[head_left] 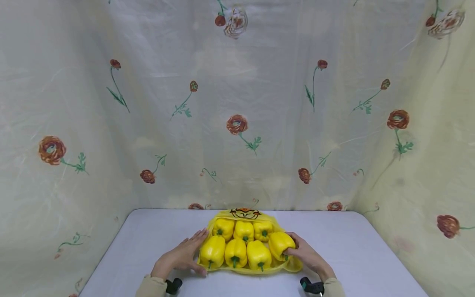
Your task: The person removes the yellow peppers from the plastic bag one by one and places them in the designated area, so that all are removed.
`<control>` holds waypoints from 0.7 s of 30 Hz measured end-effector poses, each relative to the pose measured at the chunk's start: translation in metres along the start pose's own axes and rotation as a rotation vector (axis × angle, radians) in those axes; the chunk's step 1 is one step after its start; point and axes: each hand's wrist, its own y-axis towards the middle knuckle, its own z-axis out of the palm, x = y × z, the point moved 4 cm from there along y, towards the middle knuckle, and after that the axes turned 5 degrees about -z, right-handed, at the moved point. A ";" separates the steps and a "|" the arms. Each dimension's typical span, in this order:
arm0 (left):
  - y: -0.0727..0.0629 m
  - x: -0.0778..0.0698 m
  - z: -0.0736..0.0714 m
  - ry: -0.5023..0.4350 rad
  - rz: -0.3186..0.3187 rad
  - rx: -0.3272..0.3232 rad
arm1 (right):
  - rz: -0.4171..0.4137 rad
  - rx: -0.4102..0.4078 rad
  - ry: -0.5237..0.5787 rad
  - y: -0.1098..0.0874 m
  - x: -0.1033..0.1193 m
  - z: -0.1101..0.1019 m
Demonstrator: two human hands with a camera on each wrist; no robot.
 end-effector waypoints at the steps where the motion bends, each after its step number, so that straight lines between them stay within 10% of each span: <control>1: 0.000 0.000 0.000 0.000 0.000 0.001 | -0.002 0.000 -0.002 -0.001 0.001 0.000; 21: -0.001 -0.001 0.000 0.003 0.004 0.003 | -0.054 0.003 0.019 -0.009 0.021 -0.015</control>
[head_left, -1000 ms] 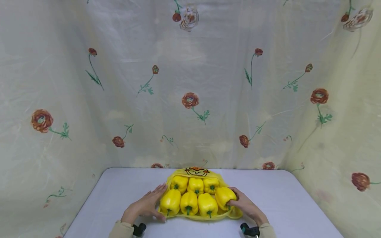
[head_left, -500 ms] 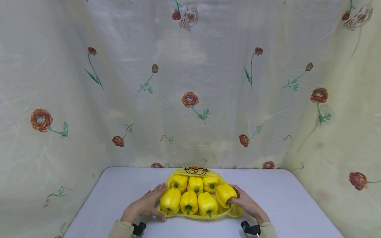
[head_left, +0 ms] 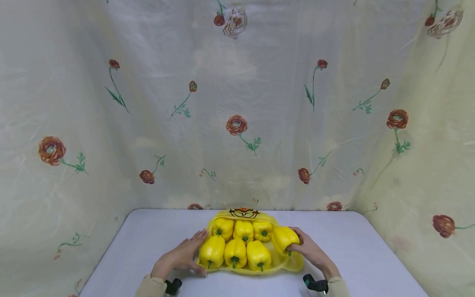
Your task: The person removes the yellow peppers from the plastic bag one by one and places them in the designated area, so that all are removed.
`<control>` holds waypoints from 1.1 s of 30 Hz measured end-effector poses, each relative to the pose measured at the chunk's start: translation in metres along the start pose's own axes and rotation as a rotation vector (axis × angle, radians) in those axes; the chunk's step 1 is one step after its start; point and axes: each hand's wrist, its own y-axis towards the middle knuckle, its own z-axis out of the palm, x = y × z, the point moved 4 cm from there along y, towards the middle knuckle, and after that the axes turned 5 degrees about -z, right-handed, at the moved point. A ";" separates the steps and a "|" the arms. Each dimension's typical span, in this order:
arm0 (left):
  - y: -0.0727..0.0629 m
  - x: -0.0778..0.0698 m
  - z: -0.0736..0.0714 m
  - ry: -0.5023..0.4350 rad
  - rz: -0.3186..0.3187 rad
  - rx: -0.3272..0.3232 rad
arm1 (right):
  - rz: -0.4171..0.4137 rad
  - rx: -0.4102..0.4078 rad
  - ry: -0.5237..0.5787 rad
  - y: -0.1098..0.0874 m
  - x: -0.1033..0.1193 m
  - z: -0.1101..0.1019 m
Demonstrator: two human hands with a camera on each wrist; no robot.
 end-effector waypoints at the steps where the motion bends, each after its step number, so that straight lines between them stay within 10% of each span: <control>1: 0.000 0.000 0.000 0.003 -0.001 -0.002 | 0.001 -0.007 -0.002 0.000 0.000 -0.001; 33: 0.001 0.003 0.003 -0.003 -0.003 -0.004 | 0.053 -0.233 -0.019 -0.025 -0.023 -0.059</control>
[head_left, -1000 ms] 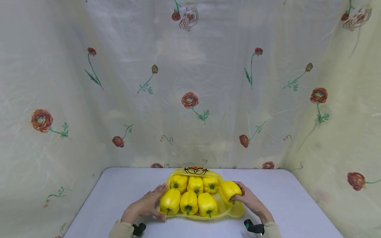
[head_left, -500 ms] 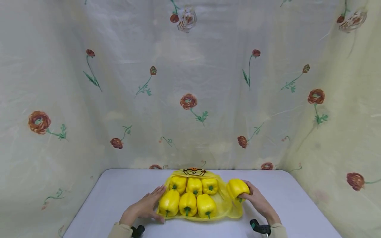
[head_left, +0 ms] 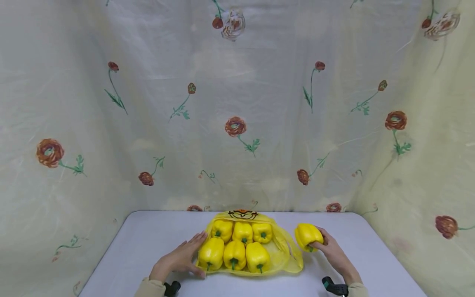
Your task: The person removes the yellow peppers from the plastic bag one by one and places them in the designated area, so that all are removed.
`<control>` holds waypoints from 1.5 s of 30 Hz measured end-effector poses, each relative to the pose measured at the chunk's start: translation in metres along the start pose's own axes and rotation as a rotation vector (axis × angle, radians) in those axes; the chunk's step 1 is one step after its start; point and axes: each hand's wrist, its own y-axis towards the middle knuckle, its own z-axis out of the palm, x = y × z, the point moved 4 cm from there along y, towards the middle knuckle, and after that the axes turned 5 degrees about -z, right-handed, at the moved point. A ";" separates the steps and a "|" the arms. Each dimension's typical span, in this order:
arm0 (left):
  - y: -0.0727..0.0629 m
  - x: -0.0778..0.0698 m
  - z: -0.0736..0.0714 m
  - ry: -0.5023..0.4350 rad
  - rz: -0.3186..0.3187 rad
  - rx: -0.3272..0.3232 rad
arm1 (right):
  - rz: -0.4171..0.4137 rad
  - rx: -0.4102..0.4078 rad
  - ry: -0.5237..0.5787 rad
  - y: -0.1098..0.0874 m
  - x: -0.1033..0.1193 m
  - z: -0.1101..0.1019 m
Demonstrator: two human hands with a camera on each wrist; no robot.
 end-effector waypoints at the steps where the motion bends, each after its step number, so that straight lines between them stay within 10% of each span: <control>1: 0.000 0.000 0.000 0.000 -0.002 0.000 | 0.008 -0.003 -0.011 0.000 -0.003 -0.002; 18: -0.001 -0.001 -0.002 0.012 0.013 -0.004 | 0.164 -0.047 -0.099 0.002 -0.040 -0.010; 45: -0.002 0.000 0.000 -0.005 0.013 0.001 | 0.158 -0.052 -0.136 0.006 -0.050 -0.009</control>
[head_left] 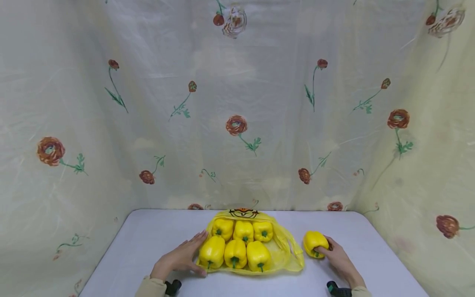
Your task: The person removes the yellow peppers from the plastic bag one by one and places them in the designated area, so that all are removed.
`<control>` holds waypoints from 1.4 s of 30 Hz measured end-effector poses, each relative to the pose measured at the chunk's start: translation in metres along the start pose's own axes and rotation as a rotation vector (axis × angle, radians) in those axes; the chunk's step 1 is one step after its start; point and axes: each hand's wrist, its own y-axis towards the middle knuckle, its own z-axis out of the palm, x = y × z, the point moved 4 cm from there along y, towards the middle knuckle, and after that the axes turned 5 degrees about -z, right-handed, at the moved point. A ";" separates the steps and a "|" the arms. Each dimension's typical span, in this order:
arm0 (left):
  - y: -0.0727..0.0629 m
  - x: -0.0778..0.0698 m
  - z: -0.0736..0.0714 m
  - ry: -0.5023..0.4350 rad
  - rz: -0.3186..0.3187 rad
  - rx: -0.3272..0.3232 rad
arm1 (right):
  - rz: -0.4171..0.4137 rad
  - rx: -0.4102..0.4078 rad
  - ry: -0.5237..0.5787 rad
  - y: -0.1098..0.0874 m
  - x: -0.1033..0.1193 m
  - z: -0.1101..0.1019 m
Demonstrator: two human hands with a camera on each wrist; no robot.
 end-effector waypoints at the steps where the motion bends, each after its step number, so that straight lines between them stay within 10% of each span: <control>1: 0.000 0.000 0.000 0.000 -0.001 0.001 | -0.001 0.001 -0.003 0.000 0.000 0.000; 42: 0.001 -0.001 0.001 -0.017 -0.017 0.001 | 0.031 0.092 -0.013 -0.002 0.009 0.004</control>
